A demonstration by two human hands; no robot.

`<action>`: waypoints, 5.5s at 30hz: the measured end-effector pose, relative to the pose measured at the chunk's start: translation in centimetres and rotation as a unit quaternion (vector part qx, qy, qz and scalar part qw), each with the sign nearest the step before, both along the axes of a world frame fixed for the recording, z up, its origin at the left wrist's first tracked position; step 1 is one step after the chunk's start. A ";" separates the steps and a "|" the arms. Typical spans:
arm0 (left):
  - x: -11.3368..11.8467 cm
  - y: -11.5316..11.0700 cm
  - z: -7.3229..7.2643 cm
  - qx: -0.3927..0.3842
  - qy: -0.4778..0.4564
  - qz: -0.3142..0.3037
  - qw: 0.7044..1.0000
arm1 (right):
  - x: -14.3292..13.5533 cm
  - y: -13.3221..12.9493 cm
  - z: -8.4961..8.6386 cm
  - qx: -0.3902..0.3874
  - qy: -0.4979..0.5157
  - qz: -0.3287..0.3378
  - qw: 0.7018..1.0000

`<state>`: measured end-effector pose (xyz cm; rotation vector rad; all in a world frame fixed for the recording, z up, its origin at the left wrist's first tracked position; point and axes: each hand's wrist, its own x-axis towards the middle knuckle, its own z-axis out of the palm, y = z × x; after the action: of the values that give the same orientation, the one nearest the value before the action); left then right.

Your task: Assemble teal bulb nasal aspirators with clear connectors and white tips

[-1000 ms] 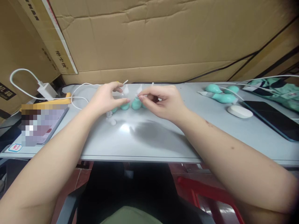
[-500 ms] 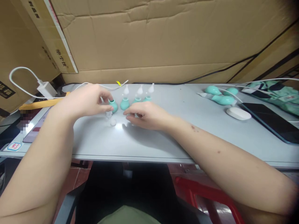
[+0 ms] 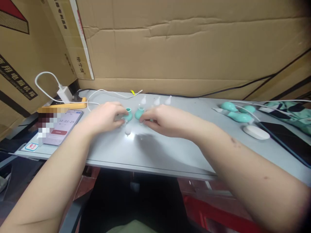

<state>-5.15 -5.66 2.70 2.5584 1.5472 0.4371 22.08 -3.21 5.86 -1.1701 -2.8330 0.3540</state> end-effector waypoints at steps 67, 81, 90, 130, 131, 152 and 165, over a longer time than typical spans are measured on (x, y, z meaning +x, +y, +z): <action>-1.2 -0.3 0.0 0.073 -0.076 -0.012 0.994 | -3.6 1.3 -8.1 0.176 0.294 0.259 0.903; 2.4 0.1 -1.5 0.041 0.050 -0.156 0.986 | -0.8 2.2 -5.9 0.042 0.458 0.053 0.886; 1.8 2.3 -2.2 0.187 -0.411 -0.126 0.883 | -1.1 2.7 -5.9 -0.127 0.549 0.003 0.826; 1.7 5.2 -5.0 0.279 -0.311 -0.172 0.892 | -2.7 2.4 -2.7 -0.147 0.514 -0.094 0.840; 1.7 5.3 -4.7 0.283 -0.305 -0.170 0.893 | -2.7 2.4 -2.3 -0.148 0.503 -0.092 0.847; 0.5 3.7 -4.4 0.324 -0.265 -0.184 0.889 | -2.7 2.7 -5.7 -0.047 0.570 0.004 0.820; 0.2 3.7 -4.8 0.287 -0.317 -0.223 0.876 | -2.6 2.8 -6.2 -0.290 0.581 0.007 0.760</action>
<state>-4.96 -1.93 -2.07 2.5864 0.6236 1.6549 19.45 -0.37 -0.33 -0.5538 -1.6138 1.4229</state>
